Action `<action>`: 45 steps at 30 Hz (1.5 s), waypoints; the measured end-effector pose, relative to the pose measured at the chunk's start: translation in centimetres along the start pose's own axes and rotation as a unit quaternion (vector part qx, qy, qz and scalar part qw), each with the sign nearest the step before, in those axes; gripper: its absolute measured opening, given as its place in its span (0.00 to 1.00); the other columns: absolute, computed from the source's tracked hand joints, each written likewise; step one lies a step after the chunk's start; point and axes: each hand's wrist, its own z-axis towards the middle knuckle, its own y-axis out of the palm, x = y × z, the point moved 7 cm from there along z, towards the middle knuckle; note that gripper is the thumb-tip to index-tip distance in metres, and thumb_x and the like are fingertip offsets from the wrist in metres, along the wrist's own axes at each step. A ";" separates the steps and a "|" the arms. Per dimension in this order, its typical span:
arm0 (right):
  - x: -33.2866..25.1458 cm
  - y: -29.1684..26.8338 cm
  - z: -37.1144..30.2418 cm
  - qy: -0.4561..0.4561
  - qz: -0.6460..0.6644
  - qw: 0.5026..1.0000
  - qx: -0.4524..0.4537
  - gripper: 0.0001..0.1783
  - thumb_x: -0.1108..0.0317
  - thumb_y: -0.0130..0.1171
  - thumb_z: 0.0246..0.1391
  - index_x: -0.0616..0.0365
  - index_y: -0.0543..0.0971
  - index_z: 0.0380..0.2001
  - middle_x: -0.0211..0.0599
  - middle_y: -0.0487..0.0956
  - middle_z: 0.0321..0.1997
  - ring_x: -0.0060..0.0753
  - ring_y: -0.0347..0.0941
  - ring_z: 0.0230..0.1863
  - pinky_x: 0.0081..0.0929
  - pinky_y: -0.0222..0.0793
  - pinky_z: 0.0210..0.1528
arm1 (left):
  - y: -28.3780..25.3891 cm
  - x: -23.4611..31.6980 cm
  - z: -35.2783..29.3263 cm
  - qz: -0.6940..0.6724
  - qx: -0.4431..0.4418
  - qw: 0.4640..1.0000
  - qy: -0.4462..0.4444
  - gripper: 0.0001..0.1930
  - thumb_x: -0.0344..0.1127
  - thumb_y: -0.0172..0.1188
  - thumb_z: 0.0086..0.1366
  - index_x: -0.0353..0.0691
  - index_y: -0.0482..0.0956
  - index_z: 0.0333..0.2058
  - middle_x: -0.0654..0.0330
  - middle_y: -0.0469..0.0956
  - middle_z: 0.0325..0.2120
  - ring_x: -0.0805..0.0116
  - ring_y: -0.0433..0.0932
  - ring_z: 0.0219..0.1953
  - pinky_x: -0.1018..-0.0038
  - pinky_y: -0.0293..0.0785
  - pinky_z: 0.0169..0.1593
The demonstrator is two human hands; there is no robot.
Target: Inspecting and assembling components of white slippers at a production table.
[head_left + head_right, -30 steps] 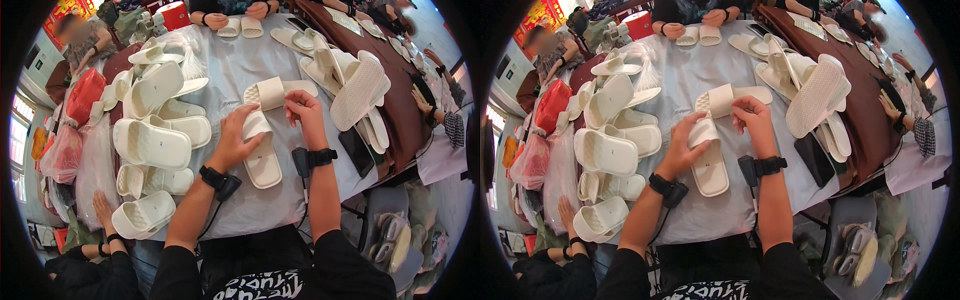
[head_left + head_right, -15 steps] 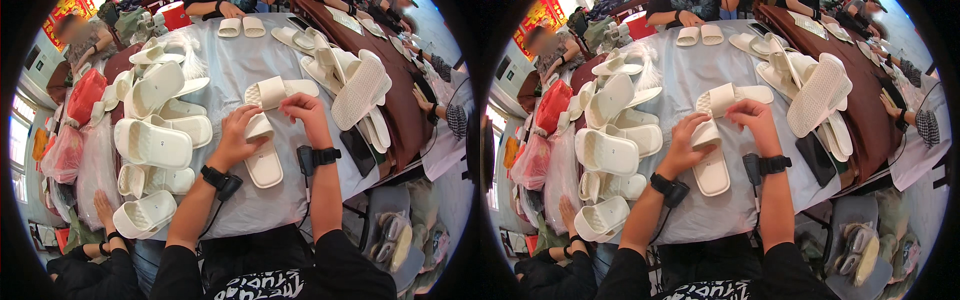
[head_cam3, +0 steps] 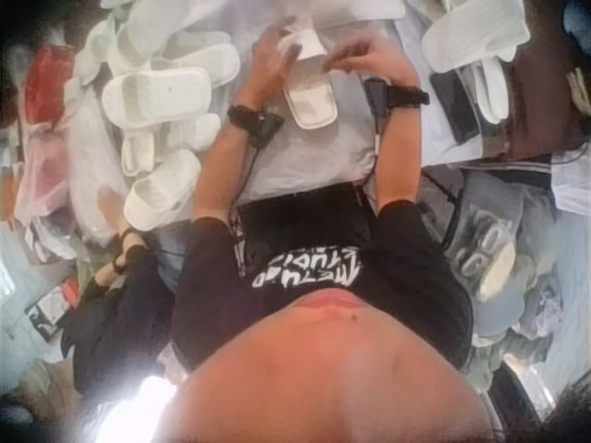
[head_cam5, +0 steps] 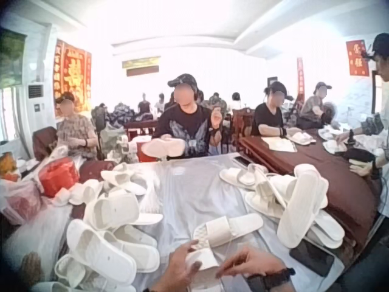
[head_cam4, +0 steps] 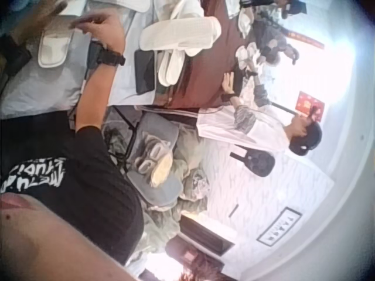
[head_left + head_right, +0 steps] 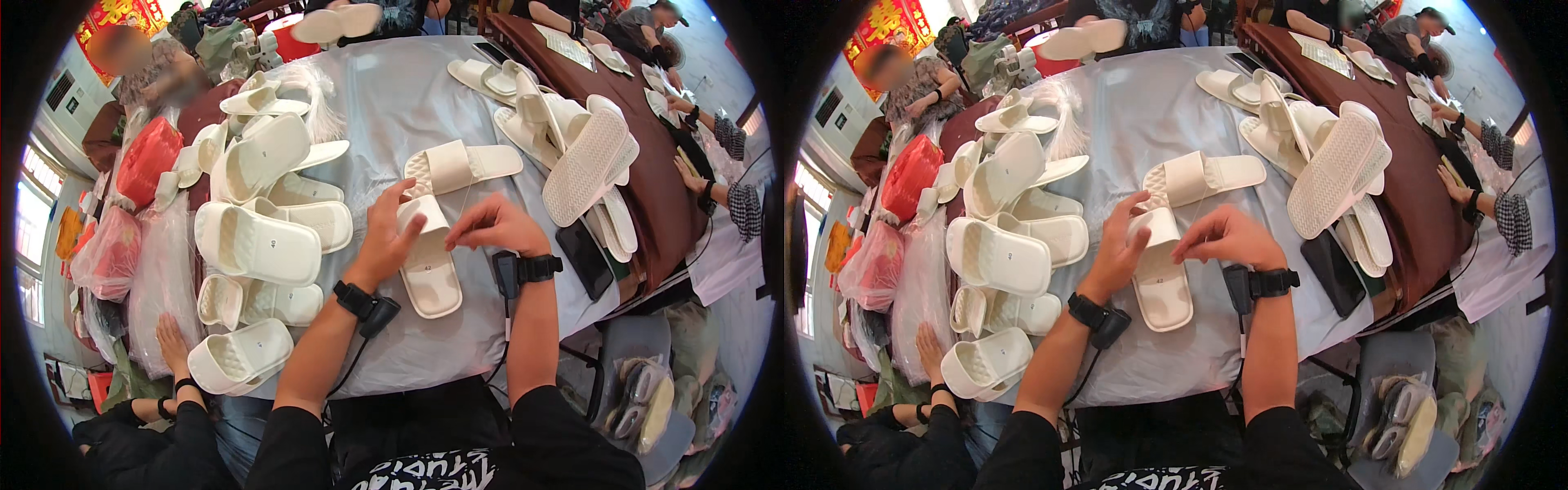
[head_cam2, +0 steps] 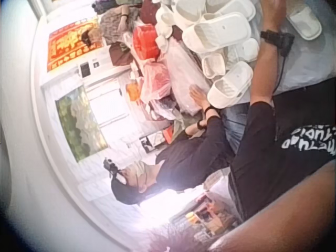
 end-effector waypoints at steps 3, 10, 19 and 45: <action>0.4 1.2 0.0 0.032 -0.029 0.997 -0.062 0.15 0.76 0.69 0.53 0.61 0.88 0.46 0.33 0.89 0.42 0.15 0.78 0.37 0.18 0.72 0.38 | 0.0 -1.0 0.0 -0.058 0.049 0.996 -0.049 0.26 0.42 0.61 0.69 0.37 0.72 0.61 0.48 0.78 0.55 0.52 0.77 0.54 0.60 0.66 0.61; 1.5 1.0 0.2 0.065 -0.014 0.994 -0.092 0.18 0.71 0.70 0.54 0.60 0.87 0.49 0.33 0.89 0.44 0.18 0.79 0.39 0.20 0.74 0.40 | -0.1 -1.2 0.7 -0.058 0.039 0.996 -0.057 0.17 0.31 0.55 0.68 0.34 0.80 0.53 0.46 0.83 0.48 0.49 0.81 0.52 0.61 0.72 0.59; 2.4 1.4 -0.4 0.054 -0.001 0.991 -0.125 0.16 0.69 0.70 0.56 0.60 0.88 0.47 0.31 0.89 0.43 0.17 0.80 0.41 0.20 0.75 0.42 | 0.1 -1.4 4.2 0.043 -0.034 0.990 -0.128 0.14 0.25 0.55 0.67 0.34 0.86 0.47 0.49 0.87 0.40 0.59 0.86 0.45 0.67 0.79 0.52; 1.6 -6.4 -1.0 -0.024 -0.264 0.857 0.441 0.18 0.52 0.60 0.64 0.57 0.86 0.34 0.44 0.85 0.28 0.53 0.81 0.31 0.46 0.73 0.33 | -1.9 2.9 5.6 -0.024 0.109 0.992 -0.062 0.07 0.19 0.58 0.66 0.33 0.80 0.40 0.56 0.77 0.38 0.66 0.84 0.35 0.71 0.82 0.40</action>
